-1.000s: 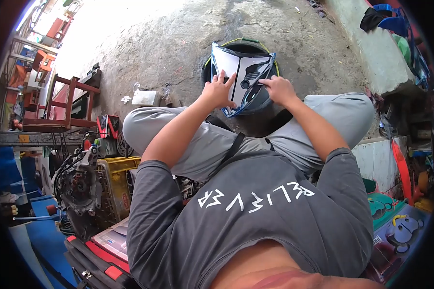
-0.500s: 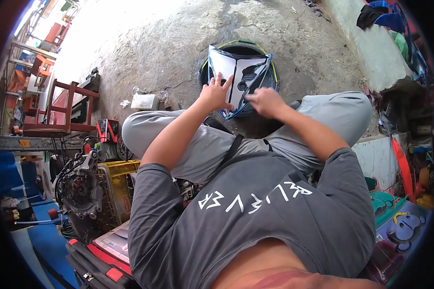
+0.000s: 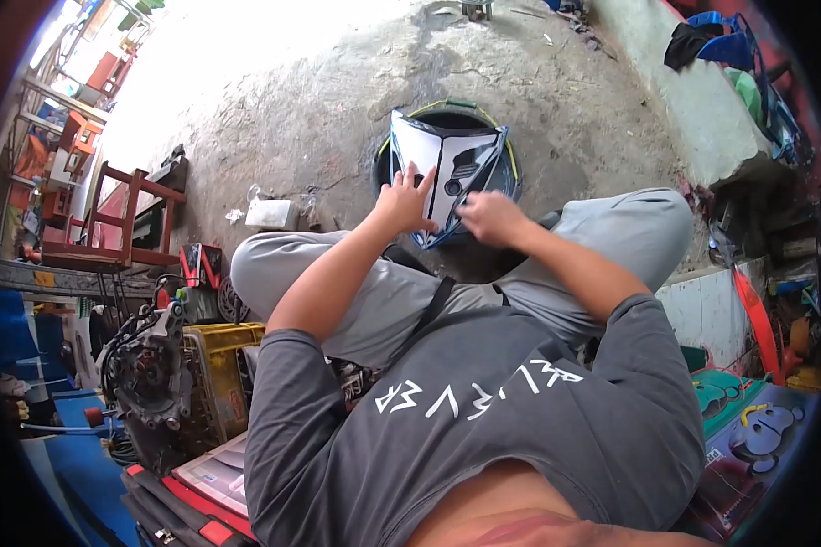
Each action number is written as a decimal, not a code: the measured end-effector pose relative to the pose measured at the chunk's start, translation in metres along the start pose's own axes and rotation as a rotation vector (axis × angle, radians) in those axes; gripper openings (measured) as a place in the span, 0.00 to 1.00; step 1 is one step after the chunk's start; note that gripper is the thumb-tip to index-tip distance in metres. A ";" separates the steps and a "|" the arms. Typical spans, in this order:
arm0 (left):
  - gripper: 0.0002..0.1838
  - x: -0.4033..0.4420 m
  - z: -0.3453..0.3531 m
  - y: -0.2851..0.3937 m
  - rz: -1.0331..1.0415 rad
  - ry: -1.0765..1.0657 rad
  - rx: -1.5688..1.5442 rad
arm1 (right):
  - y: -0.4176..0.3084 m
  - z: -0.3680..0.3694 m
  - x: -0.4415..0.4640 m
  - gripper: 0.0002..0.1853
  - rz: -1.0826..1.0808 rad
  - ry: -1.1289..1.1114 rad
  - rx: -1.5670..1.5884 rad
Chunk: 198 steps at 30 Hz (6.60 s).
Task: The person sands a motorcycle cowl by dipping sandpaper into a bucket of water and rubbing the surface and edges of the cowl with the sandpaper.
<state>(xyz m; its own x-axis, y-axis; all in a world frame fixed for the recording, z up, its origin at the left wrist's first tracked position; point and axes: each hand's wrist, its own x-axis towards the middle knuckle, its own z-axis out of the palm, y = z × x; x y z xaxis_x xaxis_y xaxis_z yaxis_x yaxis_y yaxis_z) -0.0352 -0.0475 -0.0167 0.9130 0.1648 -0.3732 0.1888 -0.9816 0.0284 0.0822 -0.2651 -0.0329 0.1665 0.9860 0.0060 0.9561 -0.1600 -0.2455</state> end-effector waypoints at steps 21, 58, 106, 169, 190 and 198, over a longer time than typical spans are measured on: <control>0.73 -0.005 -0.006 0.003 -0.002 -0.016 -0.019 | 0.036 -0.001 0.005 0.11 0.205 0.212 0.028; 0.74 -0.003 -0.005 0.003 -0.009 -0.017 -0.023 | 0.043 -0.001 0.001 0.12 0.360 0.242 0.070; 0.74 -0.004 -0.002 0.002 0.003 0.010 -0.029 | -0.002 -0.001 -0.001 0.15 0.081 -0.084 0.024; 0.74 -0.002 -0.006 0.006 -0.017 -0.023 -0.027 | 0.015 0.008 -0.001 0.14 0.215 0.074 -0.132; 0.74 -0.004 -0.003 0.003 -0.002 0.007 -0.014 | 0.047 -0.008 -0.003 0.15 0.368 0.088 0.032; 0.74 -0.003 -0.005 0.005 -0.019 -0.004 -0.001 | -0.008 -0.001 -0.009 0.17 0.099 -0.074 0.086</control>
<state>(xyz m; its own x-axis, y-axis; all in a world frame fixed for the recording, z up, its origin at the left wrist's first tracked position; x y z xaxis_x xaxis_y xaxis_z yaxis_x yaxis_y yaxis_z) -0.0354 -0.0523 -0.0107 0.9077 0.1827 -0.3778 0.2061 -0.9783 0.0219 0.0730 -0.2730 -0.0298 0.2379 0.9668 -0.0935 0.9111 -0.2555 -0.3235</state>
